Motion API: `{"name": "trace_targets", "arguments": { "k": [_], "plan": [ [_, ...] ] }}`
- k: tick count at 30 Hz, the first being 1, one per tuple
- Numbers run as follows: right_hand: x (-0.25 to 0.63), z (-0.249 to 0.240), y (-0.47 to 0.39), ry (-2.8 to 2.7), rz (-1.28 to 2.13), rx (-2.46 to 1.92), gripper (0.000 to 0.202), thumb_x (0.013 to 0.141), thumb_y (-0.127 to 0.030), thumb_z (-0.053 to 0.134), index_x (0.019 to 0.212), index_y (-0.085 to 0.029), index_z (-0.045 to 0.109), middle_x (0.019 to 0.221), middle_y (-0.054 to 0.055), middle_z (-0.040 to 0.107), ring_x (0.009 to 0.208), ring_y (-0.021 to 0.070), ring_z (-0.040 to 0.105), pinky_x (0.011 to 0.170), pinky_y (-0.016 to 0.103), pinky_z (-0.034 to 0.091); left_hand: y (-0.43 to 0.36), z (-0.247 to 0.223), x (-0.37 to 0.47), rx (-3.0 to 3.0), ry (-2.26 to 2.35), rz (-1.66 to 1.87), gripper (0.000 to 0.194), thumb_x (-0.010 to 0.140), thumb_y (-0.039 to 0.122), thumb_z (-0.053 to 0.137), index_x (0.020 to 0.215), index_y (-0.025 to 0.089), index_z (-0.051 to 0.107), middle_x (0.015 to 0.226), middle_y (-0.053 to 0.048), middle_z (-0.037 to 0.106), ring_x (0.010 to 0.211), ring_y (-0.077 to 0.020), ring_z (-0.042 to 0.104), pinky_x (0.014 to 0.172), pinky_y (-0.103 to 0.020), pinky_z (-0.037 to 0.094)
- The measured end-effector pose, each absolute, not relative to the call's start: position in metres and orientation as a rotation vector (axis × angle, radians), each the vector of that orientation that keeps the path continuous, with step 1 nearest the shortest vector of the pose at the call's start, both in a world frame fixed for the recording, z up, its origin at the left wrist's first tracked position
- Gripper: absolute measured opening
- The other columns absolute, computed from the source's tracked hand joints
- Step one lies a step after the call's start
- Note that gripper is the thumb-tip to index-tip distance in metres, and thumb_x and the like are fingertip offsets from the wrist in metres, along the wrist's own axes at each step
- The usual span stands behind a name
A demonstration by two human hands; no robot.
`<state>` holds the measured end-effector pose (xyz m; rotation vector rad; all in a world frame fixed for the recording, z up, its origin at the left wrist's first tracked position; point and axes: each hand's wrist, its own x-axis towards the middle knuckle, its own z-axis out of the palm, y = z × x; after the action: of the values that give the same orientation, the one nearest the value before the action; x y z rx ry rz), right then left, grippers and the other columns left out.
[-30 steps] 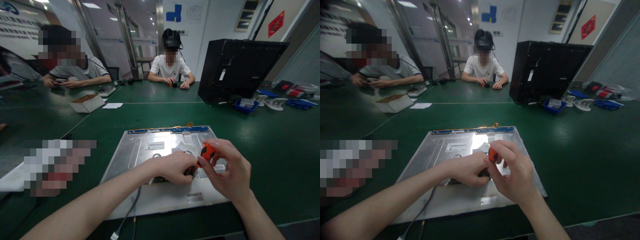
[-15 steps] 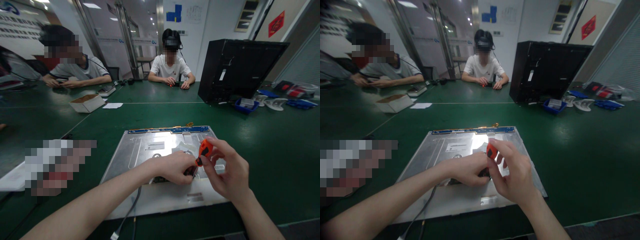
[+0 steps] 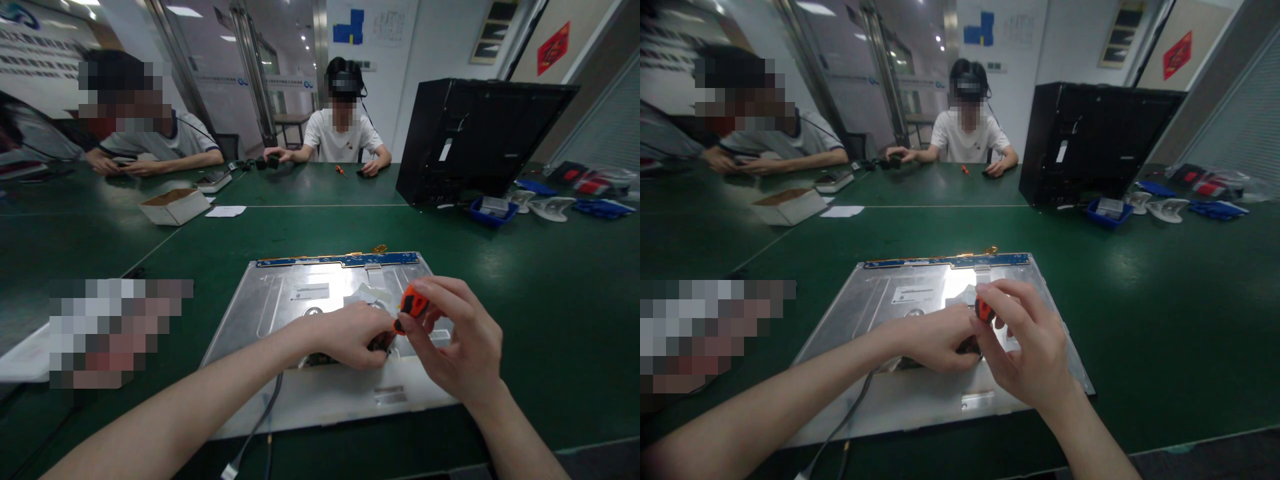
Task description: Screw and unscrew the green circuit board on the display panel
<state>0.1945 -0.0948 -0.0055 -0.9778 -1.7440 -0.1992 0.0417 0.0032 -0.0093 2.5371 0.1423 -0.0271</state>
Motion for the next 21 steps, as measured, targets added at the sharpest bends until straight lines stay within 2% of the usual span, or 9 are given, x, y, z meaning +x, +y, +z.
{"name": "trace_targets", "arguments": {
  "k": [6,12,16,21],
  "plan": [
    [0.1939,-0.0077,-0.0973,-1.743,-0.125,-0.969,0.057,0.082,-0.005,0.062,0.134,-0.019,0.044,0.112,0.007,0.064,0.066,0.0095,0.059,0.047,0.023,0.051,0.0025,-0.0086,0.0415,2.545,0.166,-0.030,0.013,0.076,0.012,0.061,0.074,0.018,0.050,0.069,0.003,0.050,0.061,-0.0125,0.047,0.058,-0.025,0.039],
    [0.1944,-0.0137,-0.0982,-1.688,-0.090,-0.976,0.062,0.079,-0.010,0.070,0.132,-0.024,0.041,0.112,0.006,0.064,0.080,0.0151,0.066,0.052,0.025,0.054,0.0013,-0.0036,0.0428,2.545,0.181,-0.073,0.017,0.076,0.011,0.060,0.069,0.018,0.046,0.065,0.004,0.049,0.057,-0.0116,0.044,0.055,-0.024,0.037],
    [0.1944,-0.0132,-0.0980,-1.692,-0.091,-0.988,0.062,0.080,-0.010,0.068,0.133,-0.025,0.039,0.112,0.007,0.064,0.076,0.0145,0.066,0.054,0.027,0.056,0.0006,-0.0027,0.0429,2.542,0.196,-0.090,0.016,0.076,0.010,0.060,0.070,0.018,0.047,0.065,0.004,0.049,0.058,-0.0117,0.045,0.055,-0.024,0.038],
    [0.1952,-0.0075,-0.0974,-1.750,-0.144,-0.943,0.057,0.082,-0.009,0.064,0.133,-0.024,0.043,0.106,0.006,0.063,0.072,0.0136,0.062,0.047,0.024,0.051,0.0017,-0.0062,0.0421,2.550,0.170,-0.060,0.014,0.077,0.012,0.061,0.072,0.018,0.049,0.066,0.004,0.049,0.059,-0.0116,0.047,0.055,-0.024,0.039]
  ]
}}
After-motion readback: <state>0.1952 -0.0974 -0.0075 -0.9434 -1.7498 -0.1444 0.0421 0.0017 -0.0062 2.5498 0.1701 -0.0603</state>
